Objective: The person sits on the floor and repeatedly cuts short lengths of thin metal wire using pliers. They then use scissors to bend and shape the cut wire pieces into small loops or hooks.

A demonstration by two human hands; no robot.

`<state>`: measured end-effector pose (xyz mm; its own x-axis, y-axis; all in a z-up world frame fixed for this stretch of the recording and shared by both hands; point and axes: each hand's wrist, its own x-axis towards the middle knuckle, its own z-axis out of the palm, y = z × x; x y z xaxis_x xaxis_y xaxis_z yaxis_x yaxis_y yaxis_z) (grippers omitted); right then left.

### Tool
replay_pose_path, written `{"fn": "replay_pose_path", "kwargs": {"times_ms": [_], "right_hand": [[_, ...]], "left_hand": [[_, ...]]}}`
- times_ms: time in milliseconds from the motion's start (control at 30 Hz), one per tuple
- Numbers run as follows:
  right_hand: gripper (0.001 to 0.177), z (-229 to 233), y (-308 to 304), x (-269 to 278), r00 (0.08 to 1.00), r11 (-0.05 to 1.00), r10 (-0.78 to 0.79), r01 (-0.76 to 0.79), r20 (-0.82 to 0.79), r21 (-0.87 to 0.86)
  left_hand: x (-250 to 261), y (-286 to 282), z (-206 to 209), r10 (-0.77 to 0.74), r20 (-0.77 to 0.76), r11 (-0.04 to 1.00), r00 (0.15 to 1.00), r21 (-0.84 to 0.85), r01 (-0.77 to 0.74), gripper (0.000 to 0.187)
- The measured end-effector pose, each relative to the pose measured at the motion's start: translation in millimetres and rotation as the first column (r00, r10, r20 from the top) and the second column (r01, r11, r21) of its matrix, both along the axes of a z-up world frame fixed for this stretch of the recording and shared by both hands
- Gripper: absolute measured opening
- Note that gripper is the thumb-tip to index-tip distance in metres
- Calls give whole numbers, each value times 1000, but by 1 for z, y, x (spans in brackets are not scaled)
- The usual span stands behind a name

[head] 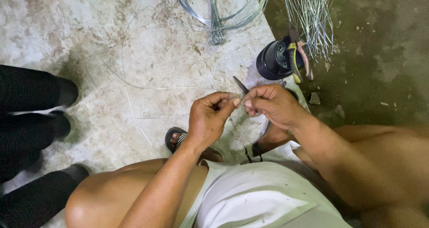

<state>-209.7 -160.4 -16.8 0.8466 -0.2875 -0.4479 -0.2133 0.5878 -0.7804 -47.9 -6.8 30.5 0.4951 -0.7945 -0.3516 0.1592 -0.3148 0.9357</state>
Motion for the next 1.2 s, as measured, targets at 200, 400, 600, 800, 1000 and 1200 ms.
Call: {"fn": "replay_pose_path", "kwargs": {"times_ms": [200, 400, 600, 800, 1000, 1200], "right_hand": [[7, -7, 1, -2, 999, 999, -31, 32, -35, 14], [6, -8, 2, -1, 996, 993, -34, 24, -84, -117], [3, -11, 9, -1, 994, 966, -16, -13, -110, -258], [2, -7, 14, -1, 997, 928, 36, -59, -67, -368], [8, 31, 14, 1, 993, 733, 91, -116, -72, -671], [18, 76, 6, 6, 937, -76, 329, 150, 117, -986]], "left_hand": [[-1, 1, -6, -8, 4, 999, 1000, -31, 8, 17], [-4, -1, -1, -17, 58, 998, 998, -65, 20, 16], [-4, 2, 16, -162, 472, 982, 867, -8, 188, 14], [-6, -1, 24, -232, 613, 954, 755, -7, 299, 12], [-10, 2, 16, -234, 293, 972, 927, 91, 216, 13], [-13, 3, -1, -195, -166, 979, 967, -100, 180, 27]]}}
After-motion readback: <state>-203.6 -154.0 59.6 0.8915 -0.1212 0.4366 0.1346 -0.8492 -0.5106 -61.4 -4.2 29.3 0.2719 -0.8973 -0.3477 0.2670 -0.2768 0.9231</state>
